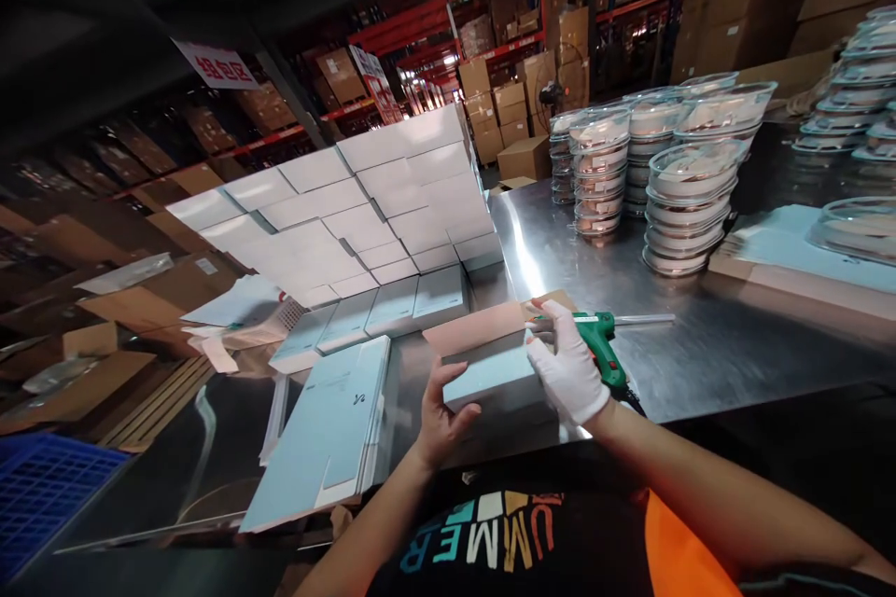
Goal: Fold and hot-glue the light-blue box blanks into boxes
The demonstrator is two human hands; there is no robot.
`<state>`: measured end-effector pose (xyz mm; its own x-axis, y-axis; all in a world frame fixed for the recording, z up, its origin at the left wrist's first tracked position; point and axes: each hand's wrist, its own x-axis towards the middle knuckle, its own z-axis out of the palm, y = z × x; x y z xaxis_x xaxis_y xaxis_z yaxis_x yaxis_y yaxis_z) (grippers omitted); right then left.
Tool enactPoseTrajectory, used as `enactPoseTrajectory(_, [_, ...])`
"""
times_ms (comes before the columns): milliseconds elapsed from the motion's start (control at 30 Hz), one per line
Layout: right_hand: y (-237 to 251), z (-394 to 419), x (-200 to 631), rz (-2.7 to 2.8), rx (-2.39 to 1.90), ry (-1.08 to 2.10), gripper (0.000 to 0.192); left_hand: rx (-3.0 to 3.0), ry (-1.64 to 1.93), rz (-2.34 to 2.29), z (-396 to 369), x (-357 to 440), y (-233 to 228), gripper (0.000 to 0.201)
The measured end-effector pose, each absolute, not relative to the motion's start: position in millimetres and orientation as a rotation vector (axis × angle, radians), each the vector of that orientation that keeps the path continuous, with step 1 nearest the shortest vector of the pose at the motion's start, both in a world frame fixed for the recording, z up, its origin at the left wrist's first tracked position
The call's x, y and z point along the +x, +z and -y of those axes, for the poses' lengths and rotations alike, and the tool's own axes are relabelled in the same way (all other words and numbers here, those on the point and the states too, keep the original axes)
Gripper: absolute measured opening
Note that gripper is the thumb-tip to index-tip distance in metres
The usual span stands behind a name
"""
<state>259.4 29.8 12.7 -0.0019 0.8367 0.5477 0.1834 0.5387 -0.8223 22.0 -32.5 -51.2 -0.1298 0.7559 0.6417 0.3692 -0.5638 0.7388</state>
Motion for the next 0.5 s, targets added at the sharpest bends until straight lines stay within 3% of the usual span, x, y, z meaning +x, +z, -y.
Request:
enactPoseTrajectory(133, [10, -55, 311, 1.916, -1.560, 0.431, 0.040, 1.666, 1.859, -1.363, 30, 13, -35, 0.062])
enactPoseTrajectory(233, [1, -69, 342, 1.982, -2.041, 0.573, 0.045, 1.536, 1.922, -1.356, 30, 12, -20, 0.061])
enactPoseTrajectory(400, [-8, -64, 361, 1.666, -1.850, 0.930, 0.053, 1.403, 1.904, -1.360, 30, 11, -8, 0.064])
enactPoseTrajectory(500, [-1, -48, 359, 1.417, -1.705, 0.693, 0.055, 1.334, 1.859, -1.340, 31, 12, -3, 0.064])
